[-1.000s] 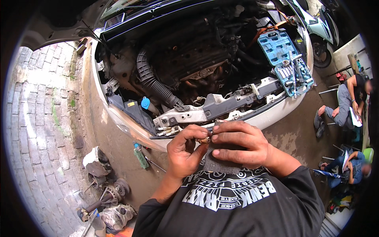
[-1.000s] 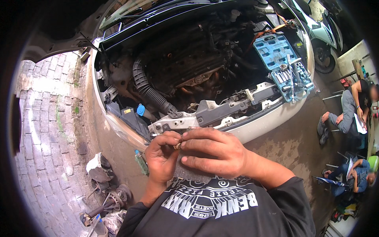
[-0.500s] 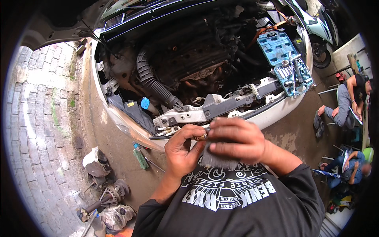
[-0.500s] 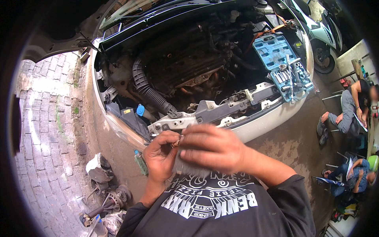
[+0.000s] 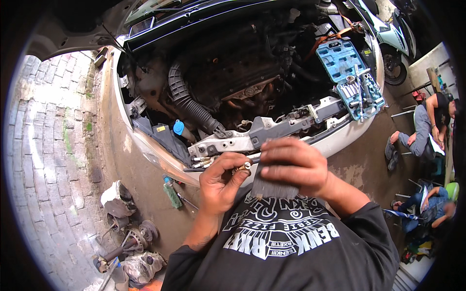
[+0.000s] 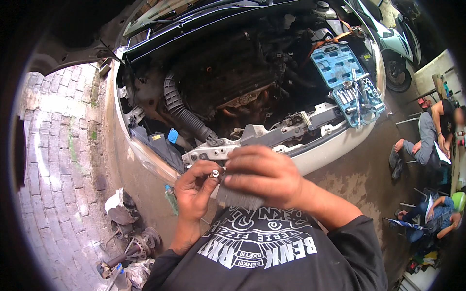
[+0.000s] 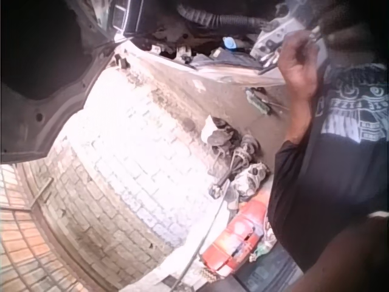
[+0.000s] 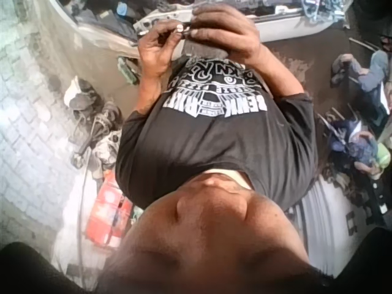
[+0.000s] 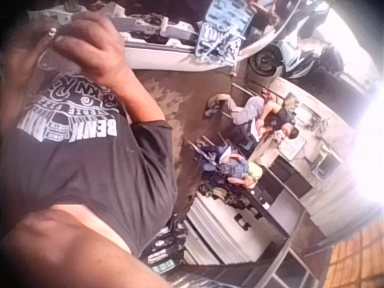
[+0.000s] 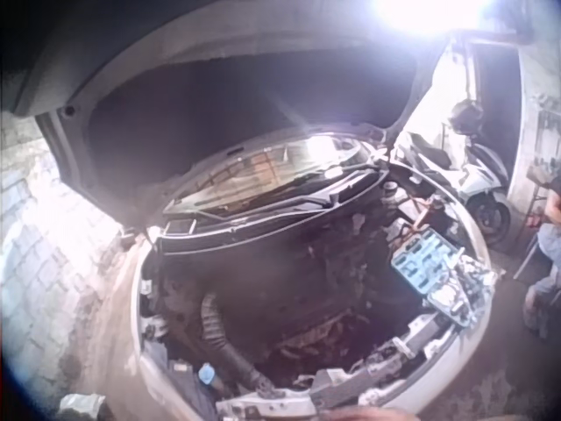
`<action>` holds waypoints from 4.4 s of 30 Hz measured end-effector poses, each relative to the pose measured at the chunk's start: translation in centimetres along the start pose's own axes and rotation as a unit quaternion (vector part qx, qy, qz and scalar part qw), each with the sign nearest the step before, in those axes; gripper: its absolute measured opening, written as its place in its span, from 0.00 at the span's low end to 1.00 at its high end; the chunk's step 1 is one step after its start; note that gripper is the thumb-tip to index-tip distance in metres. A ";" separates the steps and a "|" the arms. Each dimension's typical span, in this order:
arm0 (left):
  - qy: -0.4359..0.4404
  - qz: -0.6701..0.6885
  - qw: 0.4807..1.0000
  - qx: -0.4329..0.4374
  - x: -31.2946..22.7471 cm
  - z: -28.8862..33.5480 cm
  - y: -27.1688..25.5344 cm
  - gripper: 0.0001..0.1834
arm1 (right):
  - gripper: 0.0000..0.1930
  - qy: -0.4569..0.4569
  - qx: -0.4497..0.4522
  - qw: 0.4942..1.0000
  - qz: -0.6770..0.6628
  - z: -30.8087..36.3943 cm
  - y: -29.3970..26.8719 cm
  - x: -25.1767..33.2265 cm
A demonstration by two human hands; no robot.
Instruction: The person wipes a small metal component with a cloth and then installs it into a plastic housing on the front frame of a car with an open hood.
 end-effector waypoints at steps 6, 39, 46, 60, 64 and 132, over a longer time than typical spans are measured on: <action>0.025 -0.020 0.999 0.007 0.0 0.1 0.3 0.12 | 0.18 0.017 -0.016 1.000 -0.019 0.2 1.1 0.7; -0.073 -0.010 0.997 -0.015 2.6 1.2 -0.8 0.10 | 0.22 0.015 -0.014 0.999 0.029 0.9 1.5 -1.8; -0.084 0.076 0.993 -0.009 2.8 0.8 -0.4 0.11 | 0.21 0.111 -0.005 0.988 0.109 2.9 1.8 -6.9; -0.054 -0.015 0.996 -0.064 2.7 -0.6 0.6 0.15 | 0.21 0.571 -0.145 0.625 -0.513 9.8 5.8 -9.1; -0.017 -0.080 0.991 -0.103 2.6 -1.0 0.8 0.14 | 0.16 0.538 -0.088 0.688 -0.478 9.7 6.2 -8.8; -0.071 0.048 0.996 0.007 -0.8 0.0 2.1 0.14 | 0.16 0.105 -0.020 0.993 -0.038 0.5 -1.1 0.0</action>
Point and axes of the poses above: each hand's wrist, its own z-axis away from the middle knuckle, its own y-axis out of the palm, x = y × z, the point moved 9 cm from there along -z, towards the middle knuckle, and after that the axes turned 1 degree about z, right-handed, at the moved point
